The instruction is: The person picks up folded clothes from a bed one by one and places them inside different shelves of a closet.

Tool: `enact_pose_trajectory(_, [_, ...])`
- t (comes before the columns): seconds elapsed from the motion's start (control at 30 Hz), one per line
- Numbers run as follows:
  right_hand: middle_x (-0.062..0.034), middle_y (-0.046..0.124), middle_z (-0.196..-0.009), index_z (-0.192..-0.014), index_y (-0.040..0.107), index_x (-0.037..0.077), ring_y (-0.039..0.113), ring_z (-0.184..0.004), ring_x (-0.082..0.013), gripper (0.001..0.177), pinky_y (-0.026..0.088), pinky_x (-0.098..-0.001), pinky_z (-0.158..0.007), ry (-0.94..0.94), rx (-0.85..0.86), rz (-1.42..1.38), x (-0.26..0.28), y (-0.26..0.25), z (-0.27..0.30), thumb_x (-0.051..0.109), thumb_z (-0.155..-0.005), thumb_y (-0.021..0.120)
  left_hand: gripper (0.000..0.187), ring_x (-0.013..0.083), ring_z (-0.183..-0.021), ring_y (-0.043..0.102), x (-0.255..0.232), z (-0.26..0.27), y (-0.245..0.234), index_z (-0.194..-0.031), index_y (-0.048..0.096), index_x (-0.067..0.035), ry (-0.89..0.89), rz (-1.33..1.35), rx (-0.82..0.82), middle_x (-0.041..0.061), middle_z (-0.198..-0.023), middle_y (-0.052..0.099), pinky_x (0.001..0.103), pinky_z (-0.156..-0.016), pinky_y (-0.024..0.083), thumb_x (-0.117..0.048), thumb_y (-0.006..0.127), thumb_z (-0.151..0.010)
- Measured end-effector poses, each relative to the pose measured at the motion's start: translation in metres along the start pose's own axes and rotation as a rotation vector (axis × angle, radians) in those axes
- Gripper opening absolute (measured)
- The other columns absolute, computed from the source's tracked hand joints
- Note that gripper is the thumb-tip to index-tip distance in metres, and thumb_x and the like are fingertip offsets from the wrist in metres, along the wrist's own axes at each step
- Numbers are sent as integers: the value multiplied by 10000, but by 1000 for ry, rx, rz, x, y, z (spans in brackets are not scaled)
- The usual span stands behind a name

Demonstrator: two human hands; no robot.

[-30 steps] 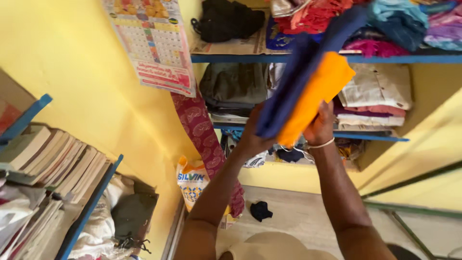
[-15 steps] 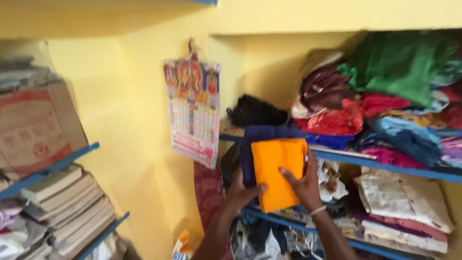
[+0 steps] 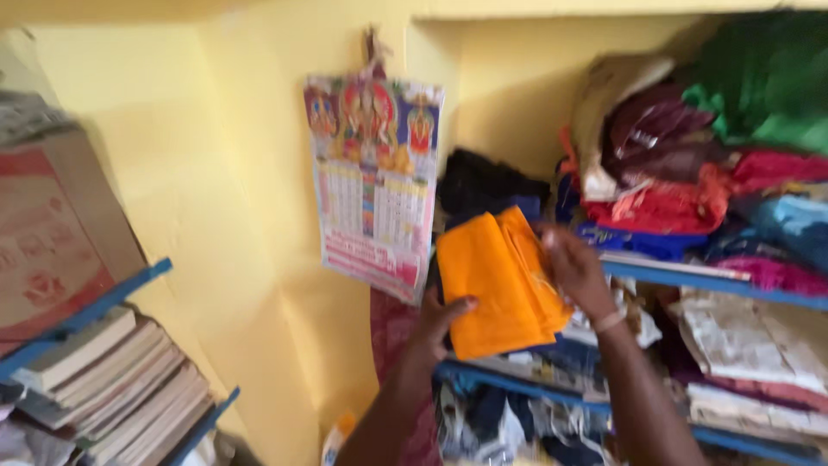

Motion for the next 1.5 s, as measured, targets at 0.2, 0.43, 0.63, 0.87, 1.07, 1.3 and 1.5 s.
enact_pose_trajectory(0.2, [-170, 729, -1021, -1296, 678, 24, 680, -880, -232, 450, 542, -347, -794, -17, -119, 338, -32, 19, -97, 322, -967, 751, 576, 237, -1041, 704, 10, 28, -22, -1376, 529, 0, -166, 338, 166, 120, -1179, 683, 385, -901, 575, -132, 728, -852])
enact_pose_trajectory(0.43, [-261, 371, -1579, -1597, 287, 65, 343, -1456, -474, 1166, 321, -578, -1159, 39, 437, 801, -97, 106, -167, 711, -743, 748, 698, 221, -1222, 616, 59, 66, -68, -1465, 481, 30, -216, 75, 101, 124, -1318, 641, 353, -1059, 510, -179, 762, -861])
enact_pose_trajectory(0.63, [-257, 158, -1653, -1639, 154, 172, 214, -1510, -460, 1277, 290, -588, -1156, 292, 515, 830, -157, 132, -171, 806, -680, 710, 850, 221, -1161, 638, 50, 65, -51, -1459, 471, 16, -243, 317, 361, 92, -1258, 643, 368, -993, 543, -121, 877, -724])
enact_pose_trajectory(0.87, [-298, 473, -1473, -1527, 474, 183, 561, -1306, -490, 779, 492, -577, -1058, 279, 433, 873, -204, 136, -178, 482, -853, 725, 786, 237, -1125, 666, 27, 71, -39, -1425, 495, 11, -280, 311, 306, 109, -1218, 667, 372, -975, 562, -95, 818, -716])
enact_pose_trajectory(1.07, [-299, 538, -1346, -1433, 544, 137, 587, -1177, -505, 698, 487, -542, -1002, 71, 127, 724, -216, 120, -184, 212, -784, 791, 750, 226, -1118, 658, 11, 70, -36, -1423, 508, 14, -240, 249, 253, 101, -1201, 670, 352, -967, 555, -104, 765, -729])
enact_pose_trajectory(1.3, [-263, 603, -1366, -1431, 546, 59, 552, -1295, -482, 626, 444, -530, -1115, -107, -404, 468, -211, 60, -181, 121, -876, 829, 698, 225, -1079, 663, 12, 79, -44, -1393, 511, -29, -291, 224, 92, 101, -1171, 665, 352, -943, 554, -150, 723, -740])
enact_pose_trajectory(1.5, [-298, 501, -1348, -1499, 467, 20, 508, -1260, -523, 744, 418, -521, -1108, -291, -567, 460, -140, 56, -160, -19, -849, 828, 660, 230, -1097, 655, -5, 86, -32, -1391, 515, -8, -223, 287, 196, 113, -1186, 651, 362, -970, 536, -165, 703, -778])
Point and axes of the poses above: each hand's wrist, its own z-axis away from the middle knuckle, its own y-axis out of the palm, x = y × z, the point moved 7 cm from there along -z, towards the middle knuckle
